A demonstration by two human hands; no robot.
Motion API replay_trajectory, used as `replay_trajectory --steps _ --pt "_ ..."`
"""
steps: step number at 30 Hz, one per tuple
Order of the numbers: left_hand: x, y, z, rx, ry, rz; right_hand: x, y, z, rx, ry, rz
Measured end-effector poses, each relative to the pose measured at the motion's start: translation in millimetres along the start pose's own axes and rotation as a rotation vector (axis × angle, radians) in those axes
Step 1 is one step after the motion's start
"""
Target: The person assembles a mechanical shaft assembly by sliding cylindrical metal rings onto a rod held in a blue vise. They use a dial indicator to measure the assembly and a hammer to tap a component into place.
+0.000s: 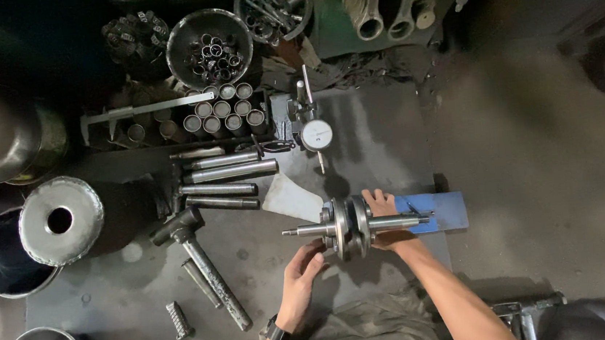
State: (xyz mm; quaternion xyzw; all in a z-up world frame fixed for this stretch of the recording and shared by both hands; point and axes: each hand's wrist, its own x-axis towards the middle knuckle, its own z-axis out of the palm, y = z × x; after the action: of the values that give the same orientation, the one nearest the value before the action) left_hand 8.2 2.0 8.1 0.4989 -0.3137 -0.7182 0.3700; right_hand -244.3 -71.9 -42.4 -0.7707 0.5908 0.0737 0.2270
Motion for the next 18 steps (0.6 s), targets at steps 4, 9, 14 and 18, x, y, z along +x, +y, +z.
replay_trajectory --steps 4,9,14,18 --pt "-3 10 3 0.013 -0.001 -0.004 -1 -4 -1 -0.012 0.014 -0.007" --pt "-3 3 4 -0.039 -0.008 0.021 -11 -8 -2 0.009 0.022 0.008" --pt "-5 5 2 -0.002 0.007 -0.007 -27 7 -17 0.043 0.234 -0.087" --pt "-6 10 4 -0.036 0.033 -0.017 -43 18 -38 0.019 0.206 0.044"
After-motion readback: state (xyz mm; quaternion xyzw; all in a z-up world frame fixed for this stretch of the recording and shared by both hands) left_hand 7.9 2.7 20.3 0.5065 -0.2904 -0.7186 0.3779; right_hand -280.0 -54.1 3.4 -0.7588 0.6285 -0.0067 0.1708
